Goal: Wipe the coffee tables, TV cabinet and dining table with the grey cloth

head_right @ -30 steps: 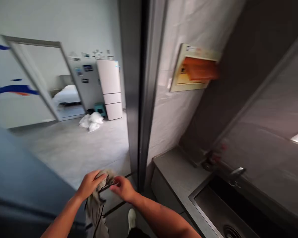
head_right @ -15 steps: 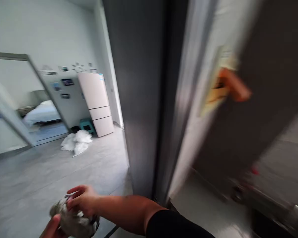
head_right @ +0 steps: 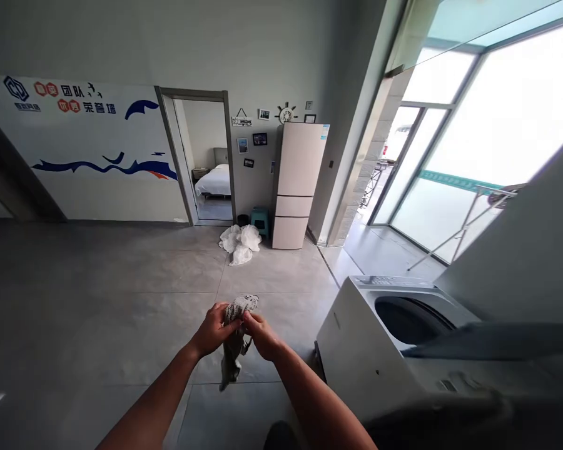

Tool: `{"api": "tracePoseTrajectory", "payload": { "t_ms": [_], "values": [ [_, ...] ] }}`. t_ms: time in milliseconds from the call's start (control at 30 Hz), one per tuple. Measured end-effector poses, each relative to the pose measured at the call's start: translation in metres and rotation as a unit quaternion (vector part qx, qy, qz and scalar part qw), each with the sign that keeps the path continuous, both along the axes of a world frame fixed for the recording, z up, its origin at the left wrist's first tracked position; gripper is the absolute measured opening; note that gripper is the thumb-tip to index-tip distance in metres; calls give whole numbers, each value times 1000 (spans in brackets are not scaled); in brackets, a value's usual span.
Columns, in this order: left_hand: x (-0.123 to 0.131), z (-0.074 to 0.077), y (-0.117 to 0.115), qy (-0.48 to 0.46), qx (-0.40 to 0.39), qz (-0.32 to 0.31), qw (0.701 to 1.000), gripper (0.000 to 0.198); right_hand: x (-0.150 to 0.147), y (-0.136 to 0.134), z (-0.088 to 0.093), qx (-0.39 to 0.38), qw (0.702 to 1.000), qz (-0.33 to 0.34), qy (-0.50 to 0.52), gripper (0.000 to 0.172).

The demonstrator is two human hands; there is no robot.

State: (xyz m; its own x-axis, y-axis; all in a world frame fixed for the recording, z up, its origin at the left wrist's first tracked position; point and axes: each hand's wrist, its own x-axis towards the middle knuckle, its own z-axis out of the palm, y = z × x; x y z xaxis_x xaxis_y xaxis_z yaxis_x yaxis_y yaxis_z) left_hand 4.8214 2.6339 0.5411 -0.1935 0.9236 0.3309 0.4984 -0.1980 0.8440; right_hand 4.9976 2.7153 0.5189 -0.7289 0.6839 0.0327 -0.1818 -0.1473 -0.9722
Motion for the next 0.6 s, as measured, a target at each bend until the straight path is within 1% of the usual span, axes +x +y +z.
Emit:
{"api": "tracePoseTrajectory", "payload": {
  "t_ms": [67,133,233,333,400,467,533,600],
  "values": [
    [-32,3,32,-76,-34,-18,996,42,-39,35,7,11,1000,2,26,61],
    [-67,3,62,-186,-51,-12,981,52,-84,73,12,26,999,-11,26,57],
    [-121,3,106,-314,-25,33,948,57,-157,128,15,50,998,-34,16,50],
    [-177,8,143,-389,-11,101,915,57,-231,177,19,83,996,-28,10,49],
    [-215,15,160,-415,4,142,899,59,-280,204,27,84,996,6,23,51],
    [-254,22,172,-436,36,183,880,63,-329,226,37,55,996,46,44,53],
    [-295,28,180,-455,68,229,858,65,-380,242,47,18,995,72,59,55],
    [-338,29,184,-444,93,278,847,63,-432,253,51,-7,994,95,60,57]
  ]
}}
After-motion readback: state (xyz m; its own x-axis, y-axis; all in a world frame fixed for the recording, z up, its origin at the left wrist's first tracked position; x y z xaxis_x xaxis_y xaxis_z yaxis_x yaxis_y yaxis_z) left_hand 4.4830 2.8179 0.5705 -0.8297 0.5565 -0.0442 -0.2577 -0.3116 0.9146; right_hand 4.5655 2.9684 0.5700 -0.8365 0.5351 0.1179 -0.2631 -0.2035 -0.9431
